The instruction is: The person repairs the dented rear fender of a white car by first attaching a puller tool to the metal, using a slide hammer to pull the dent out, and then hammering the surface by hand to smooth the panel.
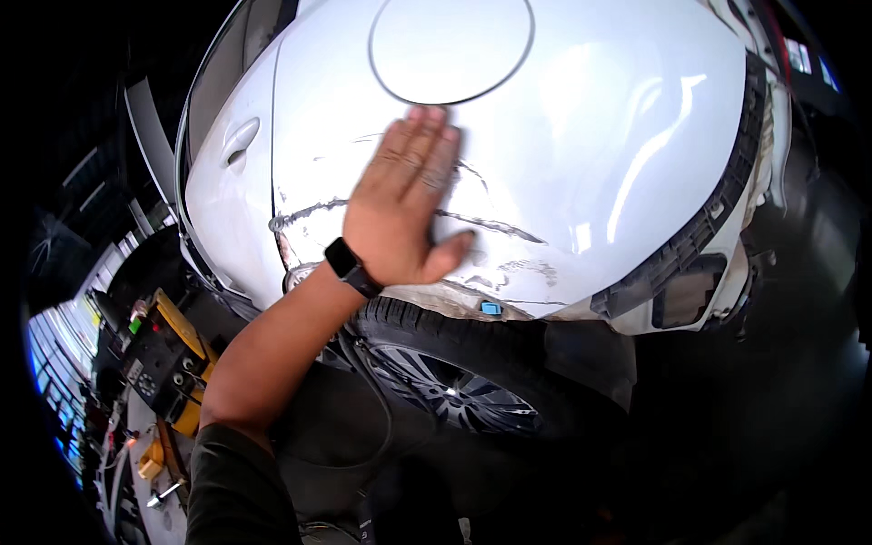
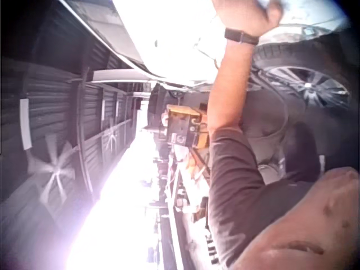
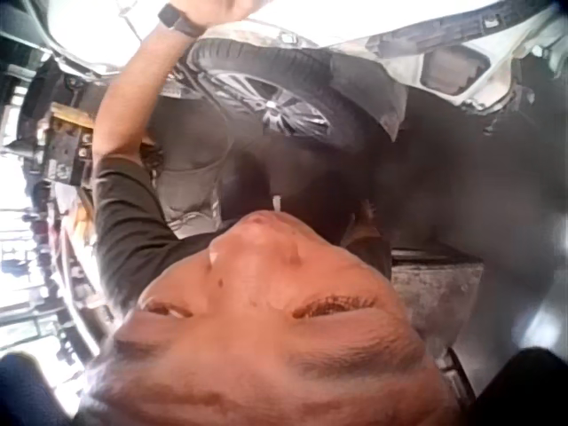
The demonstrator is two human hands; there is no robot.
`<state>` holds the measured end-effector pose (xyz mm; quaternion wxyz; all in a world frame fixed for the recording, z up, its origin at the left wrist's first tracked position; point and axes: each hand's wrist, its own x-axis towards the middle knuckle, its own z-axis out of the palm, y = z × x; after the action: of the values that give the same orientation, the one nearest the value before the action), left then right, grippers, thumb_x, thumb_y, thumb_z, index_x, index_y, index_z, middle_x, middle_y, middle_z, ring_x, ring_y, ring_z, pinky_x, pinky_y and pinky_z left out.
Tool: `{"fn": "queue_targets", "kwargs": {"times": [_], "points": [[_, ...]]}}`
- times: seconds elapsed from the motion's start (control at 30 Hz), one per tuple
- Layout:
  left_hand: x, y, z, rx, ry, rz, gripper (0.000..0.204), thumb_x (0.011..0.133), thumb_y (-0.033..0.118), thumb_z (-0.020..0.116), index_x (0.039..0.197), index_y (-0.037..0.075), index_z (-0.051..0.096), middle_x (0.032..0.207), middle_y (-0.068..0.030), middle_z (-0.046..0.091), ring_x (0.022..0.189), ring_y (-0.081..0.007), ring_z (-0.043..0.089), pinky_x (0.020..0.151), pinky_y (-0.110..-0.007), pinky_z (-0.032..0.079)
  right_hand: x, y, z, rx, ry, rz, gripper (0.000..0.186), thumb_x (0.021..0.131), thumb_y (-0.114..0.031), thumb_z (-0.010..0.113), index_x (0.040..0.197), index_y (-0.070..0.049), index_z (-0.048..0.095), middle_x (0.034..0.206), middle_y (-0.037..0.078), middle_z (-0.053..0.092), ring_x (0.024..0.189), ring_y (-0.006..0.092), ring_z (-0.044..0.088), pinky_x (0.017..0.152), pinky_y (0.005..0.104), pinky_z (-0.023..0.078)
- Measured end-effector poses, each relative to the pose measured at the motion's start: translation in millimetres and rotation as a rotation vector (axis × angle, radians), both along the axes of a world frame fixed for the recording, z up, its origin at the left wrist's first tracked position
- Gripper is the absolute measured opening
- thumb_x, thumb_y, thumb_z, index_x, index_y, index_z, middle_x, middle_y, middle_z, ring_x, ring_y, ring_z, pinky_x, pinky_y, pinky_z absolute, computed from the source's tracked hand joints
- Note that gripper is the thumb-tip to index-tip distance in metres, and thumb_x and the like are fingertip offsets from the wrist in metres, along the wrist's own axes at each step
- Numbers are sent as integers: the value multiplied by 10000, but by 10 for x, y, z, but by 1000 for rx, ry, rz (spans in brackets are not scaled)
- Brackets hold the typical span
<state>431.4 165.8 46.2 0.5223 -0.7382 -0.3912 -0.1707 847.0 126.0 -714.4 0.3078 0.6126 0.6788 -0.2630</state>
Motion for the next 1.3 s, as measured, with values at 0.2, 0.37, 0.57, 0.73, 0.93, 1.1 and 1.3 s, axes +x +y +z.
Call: {"fn": "queue_targets", "kwargs": {"times": [0.2, 0.37, 0.57, 0.73, 0.93, 1.1, 1.3], "points": [[326, -138, -208, -180, -44, -212, 800, 870, 400, 641, 1516, -59, 526, 1613, -250, 478, 1540, -393, 412, 1288, -507, 305, 116, 156, 356, 104, 28, -120, 614, 1111, -354, 524, 1644, -113, 336, 1501, 236, 559, 1305, 424, 582, 992, 497, 529], [186, -222, -146, -327, -4, -126, 878, 891, 443, 608, 1619, 3, 390, 1720, -187, 327, 1603, -338, 294, 1331, -472, 215, 300, 33, 633, 179, 71, -249, 611, 1103, -333, 531, 1643, -120, 339, 1487, 258, 565, 1271, 423, 607, 943, 490, 551], [-312, -143, 356, -225, -104, -39, 763, 964, 336, 577, 1661, 118, 355, 1724, -98, 354, 1601, -282, 314, 1319, -486, 236, 1152, 306, 936, 684, 193, -538, 609, 1094, -307, 540, 1641, -127, 341, 1470, 283, 571, 1231, 423, 637, 885, 481, 576], [-663, -231, 303, -150, -170, 14, 825, 938, 368, 609, 1655, 57, 344, 1730, -141, 327, 1613, -350, 262, 1326, -497, 187, -275, -118, 3809, 1453, 1593, -775, 565, 1080, -165, 589, 1576, 20, 393, 1368, 192, 623, 1101, 277, 651, 955, 391, 523], [-579, -195, 274, -305, -6, -106, 840, 957, 415, 590, 1669, 69, 311, 1753, -130, 274, 1624, -339, 235, 1331, -495, 180, -761, -380, 5969, 1212, 2050, -33, 421, 1114, -239, 529, 1453, -13, 420, 914, 71, 608, 591, 106, 540, 567, 259, 499], [-839, -168, 605, -179, -76, 13, 709, 980, 310, 528, 1658, 162, 382, 1719, -60, 374, 1613, -278, 280, 1341, -486, 128, -1292, -283, 6674, 1276, 1376, 206, 354, 1060, -174, 605, 1353, 19, 556, 852, 150, 666, 728, 246, 676, 677, 361, 535], [-863, -61, 512, -91, -105, -50, 697, 978, 262, 543, 1651, 150, 398, 1728, -46, 356, 1624, -253, 249, 1342, -496, 122, -1734, -305, 7050, 1321, 1349, 254, 321, 1070, -203, 603, 1284, 33, 572, 865, 219, 664, 771, 412, 693, 689, 437, 538]]}}
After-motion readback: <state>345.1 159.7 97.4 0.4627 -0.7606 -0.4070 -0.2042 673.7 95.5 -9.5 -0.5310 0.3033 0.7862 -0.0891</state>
